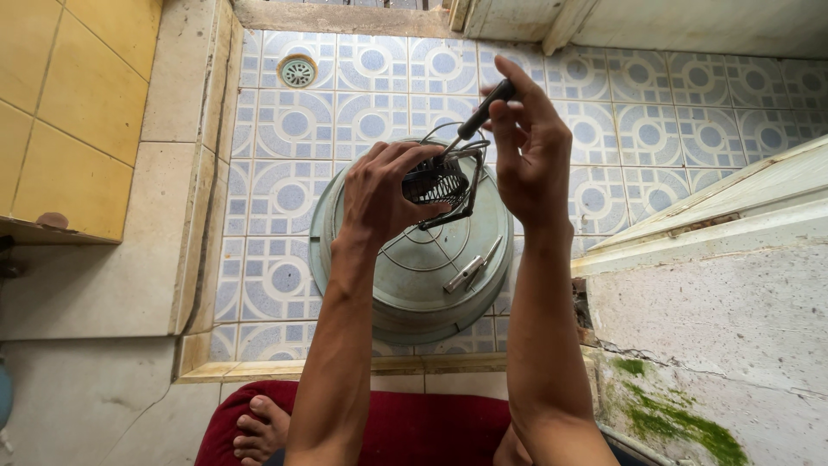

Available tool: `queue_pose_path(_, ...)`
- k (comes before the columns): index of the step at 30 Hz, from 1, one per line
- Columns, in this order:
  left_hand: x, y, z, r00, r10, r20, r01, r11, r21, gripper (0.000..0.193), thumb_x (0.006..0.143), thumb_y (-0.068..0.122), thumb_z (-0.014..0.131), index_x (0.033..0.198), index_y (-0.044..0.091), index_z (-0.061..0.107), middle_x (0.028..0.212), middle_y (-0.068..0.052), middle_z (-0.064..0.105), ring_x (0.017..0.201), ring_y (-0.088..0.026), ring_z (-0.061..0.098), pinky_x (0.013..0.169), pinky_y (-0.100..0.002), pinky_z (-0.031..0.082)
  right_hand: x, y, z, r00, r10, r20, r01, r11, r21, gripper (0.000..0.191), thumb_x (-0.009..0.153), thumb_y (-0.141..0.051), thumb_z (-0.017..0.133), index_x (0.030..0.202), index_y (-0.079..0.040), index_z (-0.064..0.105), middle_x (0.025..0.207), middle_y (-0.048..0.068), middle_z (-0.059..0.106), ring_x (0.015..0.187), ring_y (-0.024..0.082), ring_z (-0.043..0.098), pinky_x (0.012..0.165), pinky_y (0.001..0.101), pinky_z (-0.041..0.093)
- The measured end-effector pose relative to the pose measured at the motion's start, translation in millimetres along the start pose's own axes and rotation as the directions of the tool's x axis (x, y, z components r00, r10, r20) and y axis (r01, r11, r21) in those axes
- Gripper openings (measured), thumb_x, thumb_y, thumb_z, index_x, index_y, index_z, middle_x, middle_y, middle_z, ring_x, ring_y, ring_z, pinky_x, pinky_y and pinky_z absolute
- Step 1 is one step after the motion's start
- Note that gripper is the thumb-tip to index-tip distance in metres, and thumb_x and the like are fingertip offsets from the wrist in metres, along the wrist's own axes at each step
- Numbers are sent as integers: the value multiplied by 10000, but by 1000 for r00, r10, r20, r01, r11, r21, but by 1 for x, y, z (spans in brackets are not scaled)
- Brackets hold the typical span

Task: The person sits on the floor and disassembles a small electric fan, unscrewing and removing the front grille and blades with a screwdriver and by hand, then reattaches the blades and grille and tightens the screws to reassemble the fan.

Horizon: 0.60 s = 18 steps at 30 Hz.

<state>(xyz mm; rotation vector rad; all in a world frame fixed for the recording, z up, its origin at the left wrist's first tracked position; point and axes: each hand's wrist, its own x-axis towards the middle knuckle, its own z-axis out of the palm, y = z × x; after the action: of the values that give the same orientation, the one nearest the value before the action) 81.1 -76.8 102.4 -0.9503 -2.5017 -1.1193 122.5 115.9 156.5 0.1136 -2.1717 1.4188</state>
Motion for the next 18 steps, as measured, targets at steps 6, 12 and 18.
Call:
queue_pose_path(6,-1,-1,3,1000,-1,2,1,1000,10,724,533,344,983,1199,251,714,1156,40,731,1052,-212,671,910,-399,546,-2,6,-1,996,-83,-8,84,991,105,328,1087,-111,762,1386,-111,628,1143,82,711,1084,181,749,978,329,674)
queue_pose_path(12,-1,-2,6,1000,-15,5,15,1000,-4,723,529,351,985,1192,252,714,1164,47,733,1052,-206,674,918,-396,547,-5,5,1,998,-57,-42,61,993,102,298,1062,-129,725,1347,-113,639,1170,55,698,1122,161,750,984,317,679)
queue_pose_path(18,-3,-5,8,1000,-15,-25,14,999,-38,758,533,355,981,1228,240,700,1192,32,732,1085,-215,680,952,-399,550,-4,5,-3,996,-72,-49,79,985,154,360,1043,-102,761,1378,-97,629,1127,82,651,1078,181,698,978,354,684)
